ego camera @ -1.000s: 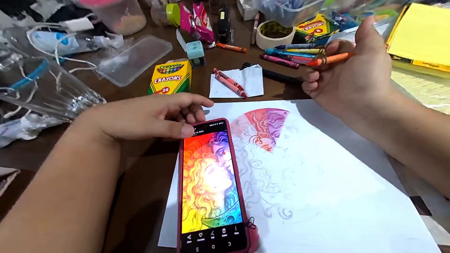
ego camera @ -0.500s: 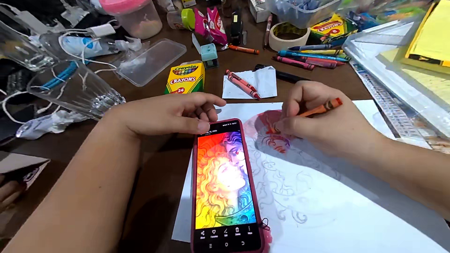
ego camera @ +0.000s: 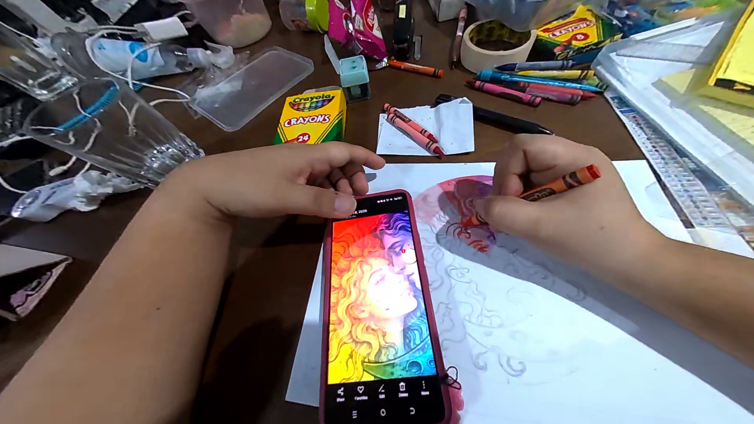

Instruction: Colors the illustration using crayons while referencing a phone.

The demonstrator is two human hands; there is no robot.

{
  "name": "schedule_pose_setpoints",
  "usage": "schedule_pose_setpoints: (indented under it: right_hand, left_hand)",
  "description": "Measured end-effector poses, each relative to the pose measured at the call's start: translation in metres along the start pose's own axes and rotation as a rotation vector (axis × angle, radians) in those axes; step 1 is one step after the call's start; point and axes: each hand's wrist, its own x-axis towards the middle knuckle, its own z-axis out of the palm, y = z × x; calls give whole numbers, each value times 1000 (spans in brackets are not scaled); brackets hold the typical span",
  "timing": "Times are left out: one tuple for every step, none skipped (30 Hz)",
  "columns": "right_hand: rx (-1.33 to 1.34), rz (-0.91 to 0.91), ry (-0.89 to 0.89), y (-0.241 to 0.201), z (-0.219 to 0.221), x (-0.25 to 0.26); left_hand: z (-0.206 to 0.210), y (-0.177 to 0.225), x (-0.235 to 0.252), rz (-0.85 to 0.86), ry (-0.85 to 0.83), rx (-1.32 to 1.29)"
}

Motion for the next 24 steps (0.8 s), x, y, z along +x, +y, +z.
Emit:
schedule_pose_setpoints:
  right_hand:
    - [4, -6, -5, 0, 0, 0]
    - [5, -10, -12, 1, 1, 0]
    - [8, -6, -19, 0, 1, 0]
    - [14, 3, -21, 0, 1, 0]
    - [18, 11, -18, -1, 1, 0]
    - [21, 15, -11, -1, 0, 0]
    - [14, 13, -1, -1, 0, 0]
    - [0, 12, 9, -1, 0, 0]
    - [-7, 7, 11, -1, 0, 0]
    - [-10, 0, 10, -1, 1, 0]
    - [-10, -3, 6, -1, 1, 0]
    - [-5, -9, -4, -1, 1, 0]
    - [8, -11, -15, -1, 2, 0]
    - [20, -9, -25, -1, 2, 0]
    - [29, -9, -29, -1, 2, 0]
    - [26, -12, -24, 0, 1, 0]
    - [19, -12, -13, 0, 1, 0]
    - [10, -9, 0, -1, 1, 0]
    - [1, -10, 9, -1, 1, 0]
    - [-5, -14, 11, -1, 1, 0]
    - [-6, -20, 5, -1, 2, 0]
    - [0, -26, -9, -1, 2, 0]
    - [18, -26, -34, 0, 1, 0]
    - [58, -26, -63, 0, 1, 0]
  left_hand:
    - [0, 0, 0, -1, 1, 0]
    - [0, 1, 0, -4, 1, 1]
    - [0, 1, 0, -6, 2, -1]
    - [0, 1, 0, -9, 0, -2]
    - [0, 1, 0, -11, -1, -2]
    - [0, 1, 0, -8, 0, 3]
    - [0, 1, -1, -3, 5, 13]
    - [0, 1, -1, 2, 15, 28]
    - [1, 1, -1, 3, 22, 36]
    - [1, 2, -1, 0, 24, 40]
    - [1, 2, -1, 0, 26, 41]
    - [1, 2, -1, 3, 28, 40]
    - [1, 1, -1, 7, 27, 38]
    - [1, 1, -1, 9, 25, 38]
    - [0, 0, -1, 11, 19, 36]
    - [0, 0, -1, 12, 15, 33]
    - [0, 0, -1, 9, 13, 29]
    - [0, 1, -1, 7, 12, 28]
    - [0, 1, -1, 5, 13, 28]
    - [0, 1, -1, 6, 15, 33]
    - [0, 1, -1, 9, 18, 37]
    - [0, 1, -1, 10, 18, 40]
    - [0, 1, -1, 14, 17, 40]
    - [0, 1, -1, 20, 14, 36]
